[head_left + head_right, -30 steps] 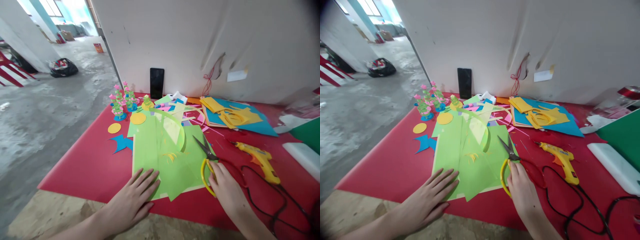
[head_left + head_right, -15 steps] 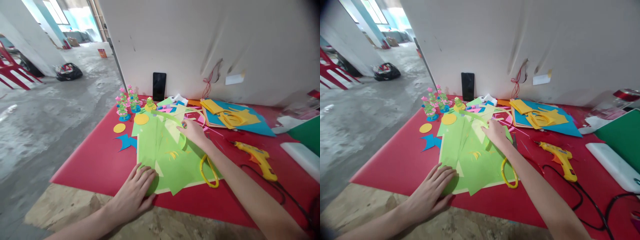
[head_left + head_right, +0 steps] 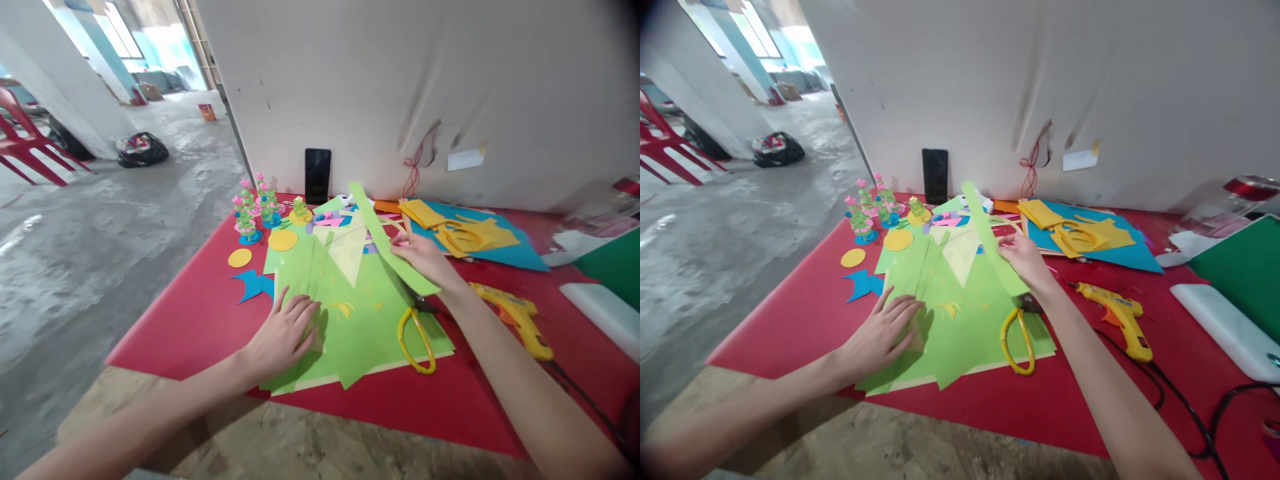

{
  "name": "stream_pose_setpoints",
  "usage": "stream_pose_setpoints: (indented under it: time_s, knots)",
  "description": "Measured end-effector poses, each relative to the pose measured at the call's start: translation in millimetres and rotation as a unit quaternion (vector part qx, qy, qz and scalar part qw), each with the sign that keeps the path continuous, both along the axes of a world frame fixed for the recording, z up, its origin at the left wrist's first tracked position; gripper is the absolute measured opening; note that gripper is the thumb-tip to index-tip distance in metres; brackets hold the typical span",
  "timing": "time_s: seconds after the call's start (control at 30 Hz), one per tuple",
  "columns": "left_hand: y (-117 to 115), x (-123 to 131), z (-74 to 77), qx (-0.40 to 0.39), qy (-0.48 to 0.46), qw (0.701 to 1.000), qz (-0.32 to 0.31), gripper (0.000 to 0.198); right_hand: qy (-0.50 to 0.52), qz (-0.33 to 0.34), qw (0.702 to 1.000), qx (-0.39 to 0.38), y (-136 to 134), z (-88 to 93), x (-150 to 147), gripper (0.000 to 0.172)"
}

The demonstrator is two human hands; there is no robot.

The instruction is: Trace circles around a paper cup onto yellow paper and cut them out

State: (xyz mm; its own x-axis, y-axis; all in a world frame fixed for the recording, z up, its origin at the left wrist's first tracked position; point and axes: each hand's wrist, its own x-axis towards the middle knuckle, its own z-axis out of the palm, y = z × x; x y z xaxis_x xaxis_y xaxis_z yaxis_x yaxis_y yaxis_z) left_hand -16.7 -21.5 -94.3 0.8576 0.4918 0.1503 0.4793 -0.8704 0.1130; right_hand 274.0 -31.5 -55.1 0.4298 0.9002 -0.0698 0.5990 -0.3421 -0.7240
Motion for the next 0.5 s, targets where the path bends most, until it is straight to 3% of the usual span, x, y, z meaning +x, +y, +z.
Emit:
stream_pose_setpoints:
  time_s: [0.13,0.27,0.4,0.5]
  knots:
    - [27,19,1.4,0.025,0.01,0.997,0.072,0.026,-0.079,0.028,0.993,-0.088,-39,-14.2,-19,0.018]
    - [47,35,0.0,0.019,0.04,0.991,0.126,0.034,-0.216,0.06,0.964,-0.144,-67,-18.3,-39,0.011]
    - [56,42,-2.0,-0.018,0.08,0.985,0.153,0.031,-0.297,0.117,0.943,-0.095,-62,-5.4,-53,0.008]
    - [61,44,-2.1,-0.055,0.105,0.98,0.16,0.029,-0.301,0.228,0.926,0.003,-34,-5.2,-65,0.019]
